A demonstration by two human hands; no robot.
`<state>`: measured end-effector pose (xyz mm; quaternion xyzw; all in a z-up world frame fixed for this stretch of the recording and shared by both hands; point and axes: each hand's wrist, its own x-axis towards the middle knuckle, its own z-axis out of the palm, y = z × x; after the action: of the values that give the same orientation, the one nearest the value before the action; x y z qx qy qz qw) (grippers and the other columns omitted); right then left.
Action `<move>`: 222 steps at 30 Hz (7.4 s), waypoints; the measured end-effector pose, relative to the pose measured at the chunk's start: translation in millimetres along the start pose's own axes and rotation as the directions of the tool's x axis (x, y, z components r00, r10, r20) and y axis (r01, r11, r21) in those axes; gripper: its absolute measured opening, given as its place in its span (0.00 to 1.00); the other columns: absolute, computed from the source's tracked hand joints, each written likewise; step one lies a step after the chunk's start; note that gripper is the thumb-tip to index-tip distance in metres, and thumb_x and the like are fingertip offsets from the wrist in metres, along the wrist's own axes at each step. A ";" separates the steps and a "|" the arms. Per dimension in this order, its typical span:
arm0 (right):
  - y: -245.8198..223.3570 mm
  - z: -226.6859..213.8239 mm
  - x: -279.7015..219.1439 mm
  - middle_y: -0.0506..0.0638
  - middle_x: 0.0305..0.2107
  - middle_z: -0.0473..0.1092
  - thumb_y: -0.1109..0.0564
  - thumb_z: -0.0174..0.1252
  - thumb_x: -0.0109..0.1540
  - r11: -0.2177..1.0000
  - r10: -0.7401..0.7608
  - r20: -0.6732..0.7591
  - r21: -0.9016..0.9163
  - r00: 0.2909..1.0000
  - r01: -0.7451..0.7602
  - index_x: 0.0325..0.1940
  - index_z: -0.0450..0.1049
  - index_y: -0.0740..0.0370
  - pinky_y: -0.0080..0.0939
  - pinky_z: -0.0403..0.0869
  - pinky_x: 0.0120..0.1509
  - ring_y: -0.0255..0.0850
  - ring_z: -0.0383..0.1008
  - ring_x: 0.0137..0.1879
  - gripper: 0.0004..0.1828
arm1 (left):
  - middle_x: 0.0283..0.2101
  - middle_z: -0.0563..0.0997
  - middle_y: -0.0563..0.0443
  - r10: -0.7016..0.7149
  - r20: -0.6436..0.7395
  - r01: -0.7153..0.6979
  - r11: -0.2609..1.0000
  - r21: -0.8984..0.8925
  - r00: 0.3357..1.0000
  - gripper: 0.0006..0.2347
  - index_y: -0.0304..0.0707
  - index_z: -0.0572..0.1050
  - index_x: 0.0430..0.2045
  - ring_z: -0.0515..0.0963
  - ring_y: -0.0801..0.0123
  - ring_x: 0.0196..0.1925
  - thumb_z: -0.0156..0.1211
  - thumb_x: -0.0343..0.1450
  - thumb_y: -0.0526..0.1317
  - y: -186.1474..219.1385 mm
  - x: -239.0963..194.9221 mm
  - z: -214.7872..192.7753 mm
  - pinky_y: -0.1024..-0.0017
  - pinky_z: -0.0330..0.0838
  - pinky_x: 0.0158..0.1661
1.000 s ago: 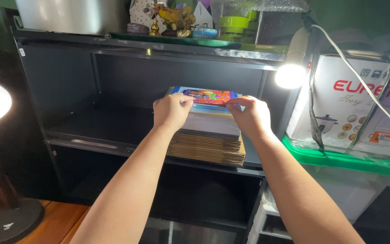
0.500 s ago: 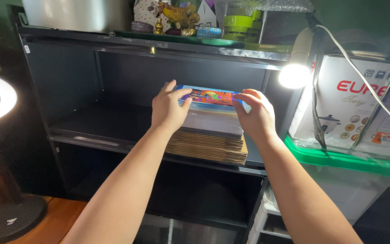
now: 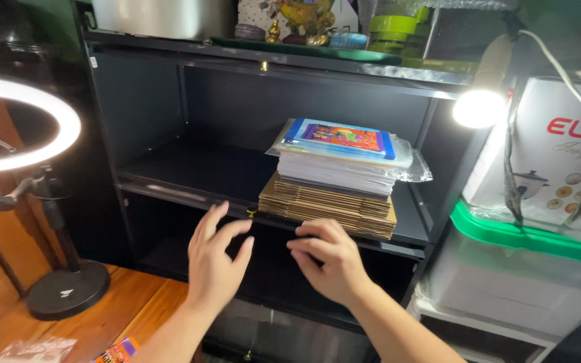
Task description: The person picks up stacks of plastic-wrapped stationery items, including clear folders and colorful notepads, from a wooden bench. They place each stack onto a black shelf, arranging them neatly on top of existing items.
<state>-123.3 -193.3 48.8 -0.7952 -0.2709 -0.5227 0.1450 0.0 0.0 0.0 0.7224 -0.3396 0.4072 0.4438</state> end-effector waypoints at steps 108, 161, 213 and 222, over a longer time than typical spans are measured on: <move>-109.1 392.6 -209.4 0.44 0.57 0.75 0.42 0.54 0.70 0.904 0.287 0.732 0.007 0.618 -0.427 0.61 0.78 0.37 0.41 0.77 0.61 0.43 0.75 0.63 0.17 | 0.58 0.81 0.42 -0.559 0.008 0.441 0.663 0.605 0.829 0.12 0.55 0.82 0.51 0.75 0.50 0.67 0.61 0.74 0.44 -225.5 -359.4 -176.7 0.45 0.63 0.66; -120.6 379.0 -201.0 0.48 0.59 0.73 0.46 0.56 0.68 0.906 0.277 0.753 0.002 0.597 -0.423 0.67 0.74 0.41 0.43 0.76 0.64 0.47 0.75 0.62 0.21 | 0.53 0.84 0.51 -0.576 -0.040 0.488 0.651 0.582 0.816 0.09 0.55 0.83 0.45 0.78 0.60 0.63 0.65 0.72 0.46 -215.0 -347.7 -182.1 0.55 0.65 0.65; -129.0 375.5 -189.7 0.42 0.44 0.80 0.49 0.64 0.65 0.781 0.416 0.556 0.188 0.720 -0.596 0.48 0.84 0.40 0.43 0.77 0.58 0.44 0.79 0.54 0.08 | 0.50 0.86 0.60 -0.497 -0.205 0.502 0.592 0.630 0.843 0.04 0.65 0.83 0.39 0.82 0.69 0.58 0.65 0.73 0.49 -216.8 -346.7 -173.7 0.62 0.67 0.61; -130.2 343.6 -163.5 0.48 0.42 0.80 0.54 0.67 0.64 0.771 0.409 0.410 0.323 0.815 -0.549 0.44 0.85 0.46 0.46 0.78 0.55 0.49 0.80 0.52 0.06 | 0.47 0.87 0.57 -0.428 -0.214 0.472 0.698 0.538 0.878 0.05 0.59 0.84 0.41 0.84 0.69 0.54 0.66 0.74 0.44 -179.7 -309.3 -184.4 0.67 0.71 0.56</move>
<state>9.3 43.1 -248.2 -0.8592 -0.1833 -0.2606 0.4003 -35.2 276.7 -290.1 0.8674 0.0028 0.3951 0.3025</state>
